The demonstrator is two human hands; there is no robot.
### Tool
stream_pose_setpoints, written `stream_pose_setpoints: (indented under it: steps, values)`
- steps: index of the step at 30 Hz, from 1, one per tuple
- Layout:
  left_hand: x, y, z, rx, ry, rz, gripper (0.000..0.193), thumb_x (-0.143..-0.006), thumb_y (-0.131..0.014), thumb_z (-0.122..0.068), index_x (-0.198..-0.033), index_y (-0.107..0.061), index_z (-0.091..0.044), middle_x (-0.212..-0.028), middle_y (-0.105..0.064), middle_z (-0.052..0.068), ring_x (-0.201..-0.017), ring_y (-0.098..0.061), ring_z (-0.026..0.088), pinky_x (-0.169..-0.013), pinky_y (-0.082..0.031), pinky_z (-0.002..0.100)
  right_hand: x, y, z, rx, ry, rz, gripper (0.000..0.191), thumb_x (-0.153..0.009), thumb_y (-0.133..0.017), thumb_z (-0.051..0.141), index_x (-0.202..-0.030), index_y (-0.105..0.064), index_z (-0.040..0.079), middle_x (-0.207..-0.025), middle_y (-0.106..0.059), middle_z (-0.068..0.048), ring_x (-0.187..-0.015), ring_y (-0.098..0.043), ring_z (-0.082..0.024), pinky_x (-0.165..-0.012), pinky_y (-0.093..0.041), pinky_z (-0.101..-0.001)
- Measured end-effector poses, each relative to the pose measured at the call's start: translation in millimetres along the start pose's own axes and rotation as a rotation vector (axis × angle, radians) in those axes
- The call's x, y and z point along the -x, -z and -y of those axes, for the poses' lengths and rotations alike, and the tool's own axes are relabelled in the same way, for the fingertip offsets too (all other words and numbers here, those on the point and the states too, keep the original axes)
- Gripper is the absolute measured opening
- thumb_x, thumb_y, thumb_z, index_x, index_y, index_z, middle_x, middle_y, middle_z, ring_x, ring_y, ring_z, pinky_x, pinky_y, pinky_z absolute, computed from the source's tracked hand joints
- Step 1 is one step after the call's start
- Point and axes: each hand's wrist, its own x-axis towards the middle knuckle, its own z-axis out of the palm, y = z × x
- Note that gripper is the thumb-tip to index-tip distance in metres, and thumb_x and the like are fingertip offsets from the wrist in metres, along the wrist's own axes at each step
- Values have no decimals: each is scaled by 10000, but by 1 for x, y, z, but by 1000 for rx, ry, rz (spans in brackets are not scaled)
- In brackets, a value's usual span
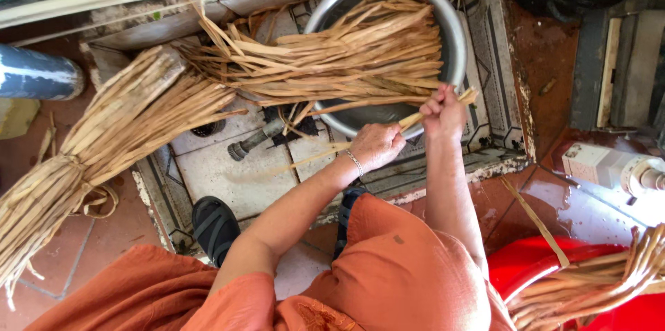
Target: The person repeatedly pulls thin strips from a bundle of dried bamboo, dips them into a metal bowl of water, and places them into a red basin. The process is repeated continuously throughout the clip.
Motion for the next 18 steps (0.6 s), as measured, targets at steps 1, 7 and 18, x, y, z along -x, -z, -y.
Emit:
stream_pose_setpoints:
  steps: [1,7,18]
  values:
    - [4,3,-2,8,66,115,273,-950,-537,-263,-851,-687,-57,-658,-663,143,-575,-660,341,-577,-563,482,-2,3,5,6,5,50,321,-1129,-412,270,-1083,-624,33,-708,-515,22,-494,-373,-68,-426,-349,-228]
    - [49,40,15,33,22,218,186,-926,-509,-195,-896,-614,-45,-675,-636,157,-599,-660,339,-628,-573,482,-33,27,104,13,326,-291,349,-1101,-442,230,-995,-677,-6,-683,-524,-8,-479,-320,-68,-374,-263,-220]
    - [116,85,112,-390,104,270,128,-873,-588,-176,-850,-659,-73,-854,-683,142,-828,-660,318,-733,-544,503,-37,110,248,25,652,-274,326,-1118,-544,239,-967,-701,-3,-743,-568,-49,-492,-263,-90,-401,-255,-252]
